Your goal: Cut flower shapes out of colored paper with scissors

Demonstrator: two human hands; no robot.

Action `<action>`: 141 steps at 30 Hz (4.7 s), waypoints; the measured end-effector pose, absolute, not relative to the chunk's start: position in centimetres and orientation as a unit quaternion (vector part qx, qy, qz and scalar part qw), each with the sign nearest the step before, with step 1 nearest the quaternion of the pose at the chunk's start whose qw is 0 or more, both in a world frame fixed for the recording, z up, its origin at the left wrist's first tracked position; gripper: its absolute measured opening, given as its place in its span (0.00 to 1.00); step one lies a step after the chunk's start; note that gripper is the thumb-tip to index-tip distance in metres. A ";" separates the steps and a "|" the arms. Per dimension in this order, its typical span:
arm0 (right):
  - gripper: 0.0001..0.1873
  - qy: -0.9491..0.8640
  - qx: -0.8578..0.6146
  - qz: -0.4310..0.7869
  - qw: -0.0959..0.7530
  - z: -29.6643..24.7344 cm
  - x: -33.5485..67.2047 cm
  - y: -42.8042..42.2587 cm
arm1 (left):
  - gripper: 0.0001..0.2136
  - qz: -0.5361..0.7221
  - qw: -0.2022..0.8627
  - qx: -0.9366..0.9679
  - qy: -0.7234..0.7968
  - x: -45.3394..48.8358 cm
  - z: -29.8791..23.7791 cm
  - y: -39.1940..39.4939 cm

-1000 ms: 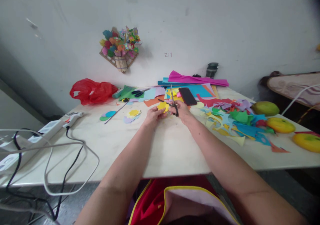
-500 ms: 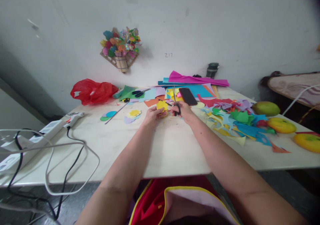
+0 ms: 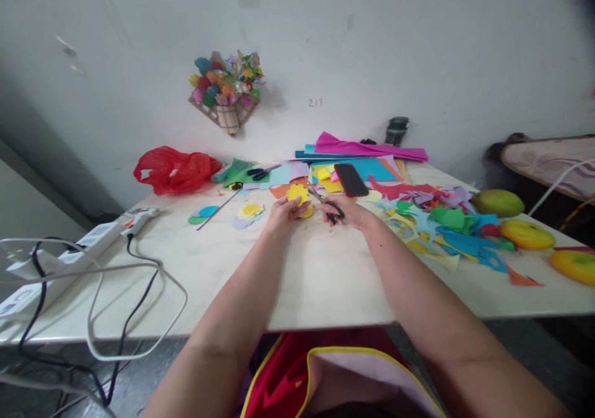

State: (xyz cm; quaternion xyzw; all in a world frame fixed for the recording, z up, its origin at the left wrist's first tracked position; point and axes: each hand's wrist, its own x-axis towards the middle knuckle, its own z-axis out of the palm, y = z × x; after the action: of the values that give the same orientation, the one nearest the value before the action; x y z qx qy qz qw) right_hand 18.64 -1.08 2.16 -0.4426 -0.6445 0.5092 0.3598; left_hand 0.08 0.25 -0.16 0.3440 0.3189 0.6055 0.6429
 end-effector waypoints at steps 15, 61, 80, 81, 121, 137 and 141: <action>0.12 -0.687 -0.433 0.506 0.290 2.2 18.8 -1.2 | 0.06 0.606 0.649 0.339 0.312 0.1 -0.1 0.2; 0.15 -0.591 -0.577 0.400 0.397 1.7 17.7 -0.3 | 0.13 0.584 0.588 0.422 0.367 -2.5 0.7 0.4; 0.19 -0.706 -0.680 0.044 0.193 1.7 17.9 -0.3 | 0.11 0.582 0.502 0.464 0.440 -4.8 1.1 1.2; 0.18 -0.703 -0.682 0.040 0.196 1.7 17.9 -0.3 | 0.11 0.589 0.487 0.456 0.457 -5.2 1.2 1.4; 0.23 -0.642 -0.728 0.058 0.235 2.1 18.3 -0.3 | 0.23 0.252 0.059 0.661 0.704 -1.4 -0.2 1.4; 0.22 -0.620 -0.741 0.054 0.251 1.8 19.1 0.2 | 0.11 0.287 0.059 0.667 0.685 -1.4 -1.0 2.3; 0.22 -0.620 -0.743 0.059 0.245 2.0 19.1 0.0 | 0.12 0.305 0.058 0.659 0.686 -1.5 -1.1 2.5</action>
State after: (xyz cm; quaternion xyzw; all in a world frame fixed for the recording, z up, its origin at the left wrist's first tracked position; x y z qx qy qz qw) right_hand 19.14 0.04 1.96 -0.7429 -0.6200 0.0588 0.2455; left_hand -1.50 2.49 -1.09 0.6586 0.6856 0.3047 0.0575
